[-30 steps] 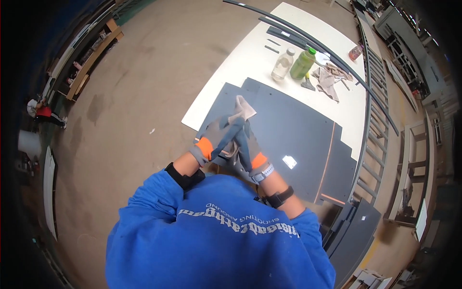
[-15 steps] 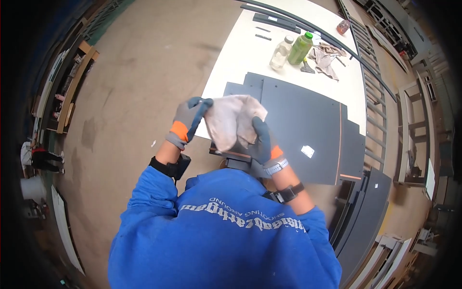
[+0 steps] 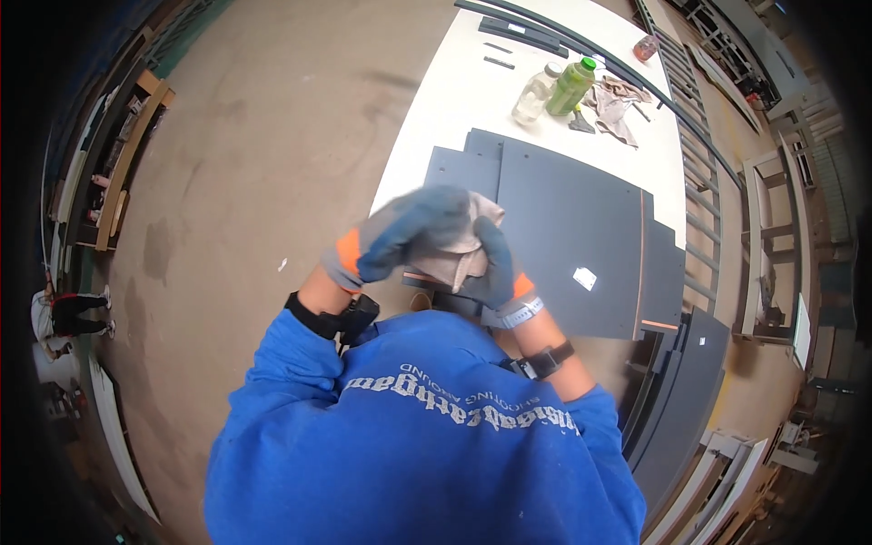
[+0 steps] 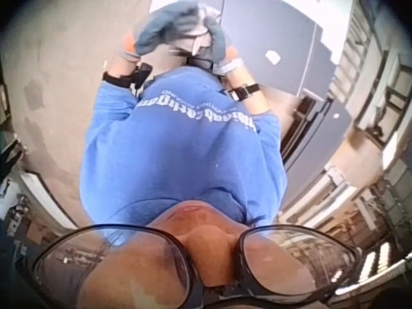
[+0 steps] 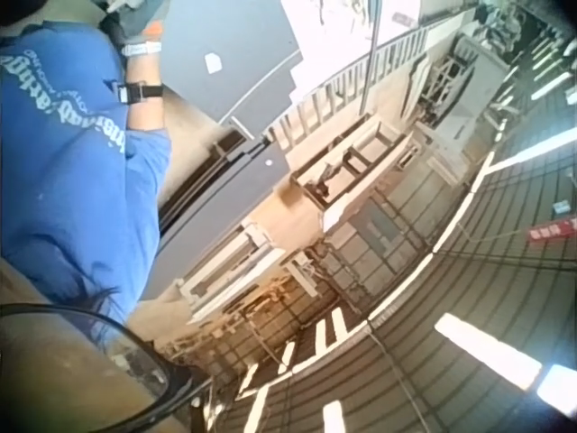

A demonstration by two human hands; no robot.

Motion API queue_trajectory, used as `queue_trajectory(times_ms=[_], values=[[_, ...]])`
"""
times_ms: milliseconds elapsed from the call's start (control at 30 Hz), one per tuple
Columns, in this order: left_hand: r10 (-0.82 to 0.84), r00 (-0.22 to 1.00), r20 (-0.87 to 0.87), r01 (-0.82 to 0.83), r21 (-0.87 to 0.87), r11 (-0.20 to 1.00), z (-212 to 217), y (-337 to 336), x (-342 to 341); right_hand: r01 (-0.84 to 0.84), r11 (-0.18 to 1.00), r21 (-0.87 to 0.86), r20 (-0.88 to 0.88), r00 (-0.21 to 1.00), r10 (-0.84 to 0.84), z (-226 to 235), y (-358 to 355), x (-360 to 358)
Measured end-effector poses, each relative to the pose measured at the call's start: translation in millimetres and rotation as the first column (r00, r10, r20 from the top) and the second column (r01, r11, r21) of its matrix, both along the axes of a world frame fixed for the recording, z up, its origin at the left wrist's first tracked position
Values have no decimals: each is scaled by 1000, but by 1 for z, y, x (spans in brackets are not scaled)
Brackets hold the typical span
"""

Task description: Cleaning and wiping the surface of wood furniture panels with a cloth and liquid cleaning solution.

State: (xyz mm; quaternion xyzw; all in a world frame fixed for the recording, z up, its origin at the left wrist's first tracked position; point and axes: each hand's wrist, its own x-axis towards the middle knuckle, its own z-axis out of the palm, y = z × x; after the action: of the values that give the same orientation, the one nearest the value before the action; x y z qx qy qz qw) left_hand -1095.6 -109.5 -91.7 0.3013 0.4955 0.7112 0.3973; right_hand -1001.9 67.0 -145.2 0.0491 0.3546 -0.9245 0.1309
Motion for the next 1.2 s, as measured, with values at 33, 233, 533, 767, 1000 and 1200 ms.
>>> queue_trajectory(times_ms=[33, 233, 533, 767, 1000, 1200], values=[[76, 994, 76, -79, 41, 996, 9, -14, -3, 55, 997, -57, -5, 998, -56, 15, 0, 2], [213, 751, 625, -170, -129, 977, -50, -51, -30, 10, 897, -441, 39, 999, 8, 65, 9, 9], [272, 962, 6, -252, -364, 897, 4, -6, -2, -43, 999, -10, 186, 982, 44, 36, 17, 20], [141, 988, -60, -143, -26, 989, 80, 29, 24, 8, 1000, -21, -104, 994, -10, 18, 28, 13], [168, 839, -518, -333, -244, 911, 32, 47, -9, 141, 987, 82, -408, 908, -96, 76, 15, 22], [260, 942, -215, -320, -327, 889, 1, 60, -11, -30, 791, -612, -81, 996, -25, 10, 50, 24]])
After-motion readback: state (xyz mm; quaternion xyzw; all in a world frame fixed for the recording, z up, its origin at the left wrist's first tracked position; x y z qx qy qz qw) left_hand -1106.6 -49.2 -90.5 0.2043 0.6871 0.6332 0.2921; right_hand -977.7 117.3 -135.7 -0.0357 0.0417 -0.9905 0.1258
